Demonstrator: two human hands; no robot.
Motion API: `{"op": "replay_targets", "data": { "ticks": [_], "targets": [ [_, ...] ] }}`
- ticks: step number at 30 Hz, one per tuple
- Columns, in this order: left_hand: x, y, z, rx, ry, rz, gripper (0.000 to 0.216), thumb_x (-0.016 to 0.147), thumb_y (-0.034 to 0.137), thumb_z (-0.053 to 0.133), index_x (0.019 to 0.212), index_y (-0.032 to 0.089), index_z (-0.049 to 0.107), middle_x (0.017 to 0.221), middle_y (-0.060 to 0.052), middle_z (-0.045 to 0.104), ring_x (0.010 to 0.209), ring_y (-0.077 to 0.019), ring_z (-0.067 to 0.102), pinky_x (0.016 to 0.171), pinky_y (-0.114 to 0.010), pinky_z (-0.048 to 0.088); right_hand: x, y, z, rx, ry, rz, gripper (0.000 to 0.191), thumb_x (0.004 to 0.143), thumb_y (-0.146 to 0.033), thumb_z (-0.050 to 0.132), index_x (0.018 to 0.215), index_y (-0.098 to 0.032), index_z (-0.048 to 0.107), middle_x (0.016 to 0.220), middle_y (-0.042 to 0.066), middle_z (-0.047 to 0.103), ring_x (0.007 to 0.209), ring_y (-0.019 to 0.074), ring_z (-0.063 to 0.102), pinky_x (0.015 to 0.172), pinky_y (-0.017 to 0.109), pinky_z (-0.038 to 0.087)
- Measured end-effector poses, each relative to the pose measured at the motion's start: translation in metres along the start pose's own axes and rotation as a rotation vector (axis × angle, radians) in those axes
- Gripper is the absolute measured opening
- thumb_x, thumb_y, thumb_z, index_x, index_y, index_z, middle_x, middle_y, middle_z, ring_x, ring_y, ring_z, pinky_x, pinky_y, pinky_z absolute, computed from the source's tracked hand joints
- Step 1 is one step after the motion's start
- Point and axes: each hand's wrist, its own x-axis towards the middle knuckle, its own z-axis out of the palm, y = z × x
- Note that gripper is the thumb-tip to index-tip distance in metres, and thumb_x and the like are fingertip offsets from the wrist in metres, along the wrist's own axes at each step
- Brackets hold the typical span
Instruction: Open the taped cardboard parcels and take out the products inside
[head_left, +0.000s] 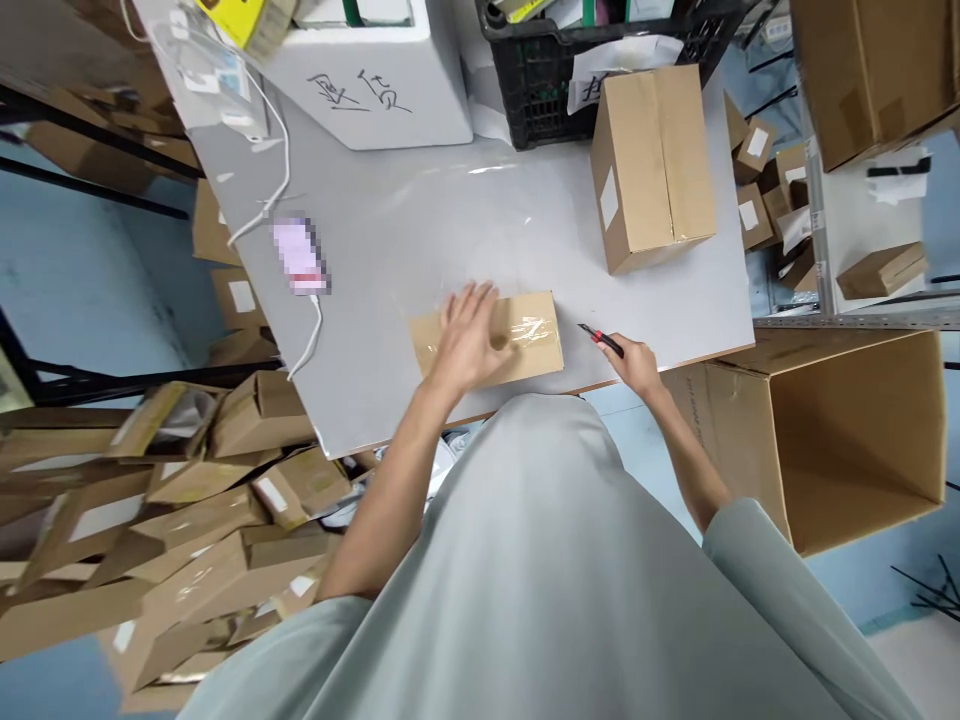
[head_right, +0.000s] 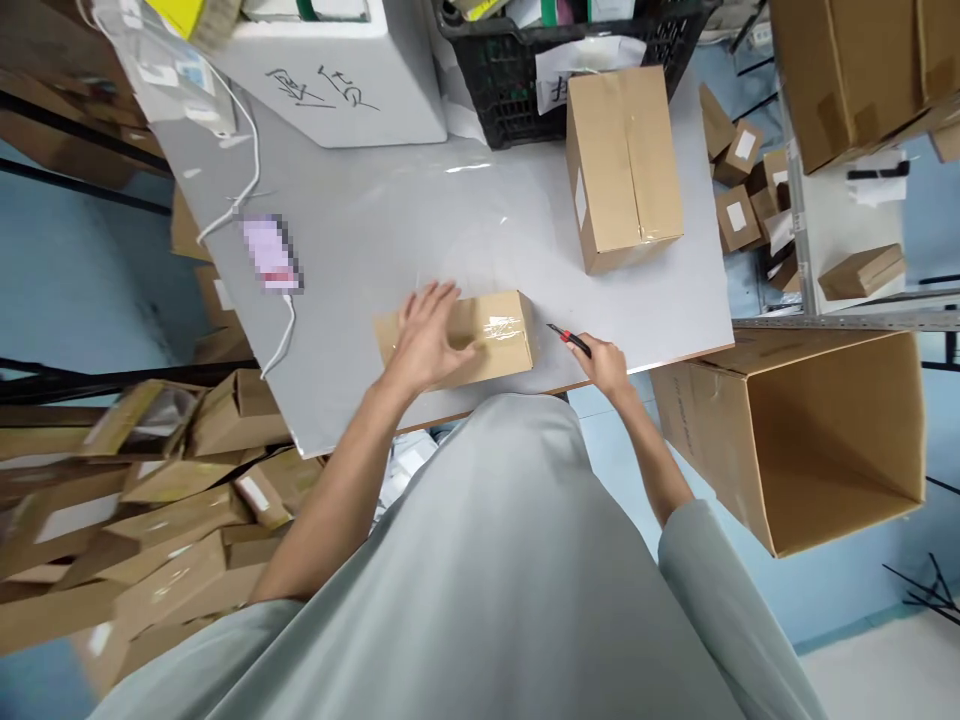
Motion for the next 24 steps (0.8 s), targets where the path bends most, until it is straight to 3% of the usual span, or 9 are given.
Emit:
{"op": "replay_targets", "data": {
  "ticks": [3, 7, 12, 15, 19, 24],
  "targets": [
    [0.032, 0.029, 0.018, 0.078, -0.075, 0.084, 0.105, 0.079, 0.028, 0.084, 0.175, 0.019, 0.043, 0.177, -0.021, 0.049, 0.17, -0.0504, 0.034, 0.142, -0.072, 0.014, -0.01, -0.001, 0.033, 0.362, 0.016, 0.028, 0.049, 0.115, -0.065, 0.045, 0.116, -0.026, 0.075, 0.086, 0.001, 0.079, 0.075, 0.0215, 0.076, 0.073, 0.027, 0.052],
    [0.048, 0.04, 0.027, 0.194, -0.139, 0.079, 0.101, 0.074, 0.02, 0.081, 0.17, 0.014, 0.049, 0.163, -0.025, 0.058, 0.155, -0.053, 0.048, 0.134, -0.073, 0.028, -0.019, 0.0, 0.067, 0.743, 0.068, 0.031, 0.058, 0.107, -0.079, 0.048, 0.1, -0.025, 0.069, 0.077, -0.001, 0.071, 0.064, 0.0176, 0.069, 0.07, 0.028, 0.057],
    [0.05, 0.04, 0.032, 0.254, -0.185, 0.052, 0.096, 0.075, 0.021, 0.078, 0.167, 0.011, 0.052, 0.153, -0.028, 0.06, 0.144, -0.0544, 0.053, 0.122, -0.07, 0.043, -0.007, -0.004, 0.1, 0.957, 0.116, 0.095, 0.061, 0.1, -0.085, 0.053, 0.092, -0.025, 0.062, 0.077, -0.001, 0.069, 0.059, 0.0157, 0.066, 0.062, 0.027, 0.057],
    [0.048, 0.042, 0.029, 0.258, -0.168, 0.076, 0.099, 0.076, 0.024, 0.078, 0.17, 0.012, 0.05, 0.149, -0.026, 0.063, 0.14, -0.0532, 0.056, 0.121, -0.069, 0.046, 0.006, -0.005, 0.113, 1.004, 0.127, 0.182, 0.063, 0.098, -0.085, 0.054, 0.1, -0.023, 0.065, 0.085, 0.001, 0.074, 0.057, 0.0138, 0.065, 0.058, 0.027, 0.055],
    [0.032, 0.05, 0.007, 0.224, -0.089, 0.066, 0.104, 0.076, 0.027, 0.08, 0.174, 0.014, 0.046, 0.151, -0.023, 0.063, 0.141, -0.051, 0.057, 0.124, -0.066, 0.047, 0.014, -0.002, 0.111, 0.98, 0.169, 0.245, 0.062, 0.095, -0.081, 0.059, 0.111, -0.022, 0.067, 0.084, -0.002, 0.071, 0.059, 0.0144, 0.069, 0.062, 0.027, 0.058],
    [0.002, 0.051, -0.026, 0.063, 0.127, 0.048, 0.104, 0.079, 0.026, 0.081, 0.176, 0.026, 0.043, 0.16, -0.014, 0.062, 0.149, -0.044, 0.057, 0.129, -0.06, 0.049, 0.006, -0.012, 0.077, 0.988, 0.319, 0.197, 0.059, 0.085, -0.08, 0.071, 0.104, -0.024, 0.065, 0.078, -0.007, 0.064, 0.06, 0.0153, 0.07, 0.063, 0.027, 0.06]
  ]
}}
